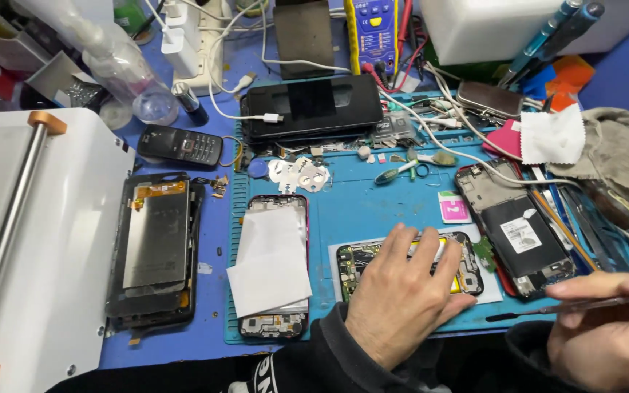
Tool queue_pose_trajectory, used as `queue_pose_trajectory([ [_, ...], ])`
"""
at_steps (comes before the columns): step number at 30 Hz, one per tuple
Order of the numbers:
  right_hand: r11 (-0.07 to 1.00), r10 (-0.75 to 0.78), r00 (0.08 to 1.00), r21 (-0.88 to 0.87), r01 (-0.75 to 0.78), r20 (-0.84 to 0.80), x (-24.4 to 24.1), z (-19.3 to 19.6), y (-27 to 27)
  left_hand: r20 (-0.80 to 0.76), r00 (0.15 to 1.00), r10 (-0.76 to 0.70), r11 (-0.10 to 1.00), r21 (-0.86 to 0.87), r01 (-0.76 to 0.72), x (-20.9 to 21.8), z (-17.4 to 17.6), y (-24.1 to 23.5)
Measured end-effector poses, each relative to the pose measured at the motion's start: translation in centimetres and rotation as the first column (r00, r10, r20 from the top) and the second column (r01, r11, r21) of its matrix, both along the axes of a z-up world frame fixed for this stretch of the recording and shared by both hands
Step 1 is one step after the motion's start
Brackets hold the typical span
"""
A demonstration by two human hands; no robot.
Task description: Repairing a smartphone by installing internal components and connecting flex cables on a workbench.
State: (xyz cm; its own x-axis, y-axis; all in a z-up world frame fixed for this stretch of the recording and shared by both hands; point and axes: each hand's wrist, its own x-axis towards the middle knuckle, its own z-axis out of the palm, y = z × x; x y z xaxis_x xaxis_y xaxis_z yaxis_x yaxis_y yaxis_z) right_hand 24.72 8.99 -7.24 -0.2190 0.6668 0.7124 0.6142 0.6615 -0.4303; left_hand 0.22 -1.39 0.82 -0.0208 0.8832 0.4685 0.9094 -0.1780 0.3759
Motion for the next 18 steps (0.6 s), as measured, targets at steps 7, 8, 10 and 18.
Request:
queue_pose_trajectory([
  [7, 0.812, 0.224, 0.538, -0.150, -0.564, -0.813, -3.4, 1.1, -0.7, 0.011, 1.000, -0.007, 1.000, -0.016, 0.007, -0.1, 0.0, 0.1],
  [8, 0.852, 0.240, 0.691, -0.194, -0.487, -0.682, -3.6, 1.1, -0.9, 0.013, 1.000, -0.008, 1.000, -0.008, 0.008, 0.0, -0.1, 0.1],
  [10, 0.889, 0.231, 0.822, -0.230, -0.396, -0.520, -5.0, 1.9, -1.5, 0.022, 1.000, -0.015, 1.000, -0.007, 0.015, 0.0, -0.3, 0.2],
  [18, 0.908, 0.223, 0.819, -0.194, -0.372, -0.528, -7.0, 2.3, -1.3, 0.058, 0.998, -0.011, 0.999, -0.029, 0.013, -0.1, -0.4, 0.6],
])
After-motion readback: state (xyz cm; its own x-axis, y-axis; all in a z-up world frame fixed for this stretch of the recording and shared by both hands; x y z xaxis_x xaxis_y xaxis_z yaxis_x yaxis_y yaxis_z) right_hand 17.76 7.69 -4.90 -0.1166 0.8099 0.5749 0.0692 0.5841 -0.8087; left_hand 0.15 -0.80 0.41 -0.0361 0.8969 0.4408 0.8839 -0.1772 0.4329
